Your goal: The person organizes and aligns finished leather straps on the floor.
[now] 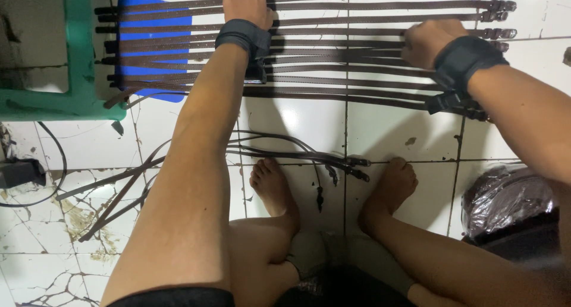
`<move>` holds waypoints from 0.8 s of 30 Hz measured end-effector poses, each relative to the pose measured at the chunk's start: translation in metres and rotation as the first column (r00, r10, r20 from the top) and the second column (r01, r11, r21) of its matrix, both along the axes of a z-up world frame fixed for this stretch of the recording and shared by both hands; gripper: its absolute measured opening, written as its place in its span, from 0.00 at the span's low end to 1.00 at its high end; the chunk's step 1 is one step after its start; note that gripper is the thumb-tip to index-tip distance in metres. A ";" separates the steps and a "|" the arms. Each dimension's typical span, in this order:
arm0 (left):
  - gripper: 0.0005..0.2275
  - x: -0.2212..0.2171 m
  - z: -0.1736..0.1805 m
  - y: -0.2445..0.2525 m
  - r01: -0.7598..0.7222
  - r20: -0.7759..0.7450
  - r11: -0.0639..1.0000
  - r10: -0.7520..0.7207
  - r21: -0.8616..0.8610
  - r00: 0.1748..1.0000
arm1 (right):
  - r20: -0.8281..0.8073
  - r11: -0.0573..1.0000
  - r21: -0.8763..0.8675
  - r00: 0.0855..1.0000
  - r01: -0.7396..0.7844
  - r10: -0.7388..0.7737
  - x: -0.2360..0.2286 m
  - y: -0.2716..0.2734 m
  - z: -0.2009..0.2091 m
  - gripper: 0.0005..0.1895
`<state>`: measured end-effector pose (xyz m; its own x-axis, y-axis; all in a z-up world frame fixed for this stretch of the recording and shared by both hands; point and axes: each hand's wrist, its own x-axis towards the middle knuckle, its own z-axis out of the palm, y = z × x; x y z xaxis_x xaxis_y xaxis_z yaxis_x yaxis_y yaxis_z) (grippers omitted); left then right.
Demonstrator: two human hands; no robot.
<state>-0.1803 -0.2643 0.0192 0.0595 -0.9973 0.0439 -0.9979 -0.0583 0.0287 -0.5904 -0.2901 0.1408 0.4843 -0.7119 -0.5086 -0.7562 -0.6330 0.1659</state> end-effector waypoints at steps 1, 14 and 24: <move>0.15 0.000 0.002 0.000 -0.010 -0.007 1.000 0.010 0.025 1.000 | 0.018 1.000 0.004 1.000 -0.013 0.013 -0.002 -0.004 0.006 0.18; 0.16 0.027 -0.005 0.012 0.091 -0.224 0.994 -0.076 0.055 0.972 | 0.060 0.999 -0.031 0.998 0.026 -0.024 -0.063 -0.025 0.002 0.24; 0.09 0.022 -0.007 0.009 0.272 -0.447 0.960 -0.273 -0.070 0.852 | -0.228 0.969 -0.130 0.945 0.210 -0.236 -0.135 -0.038 -0.029 0.29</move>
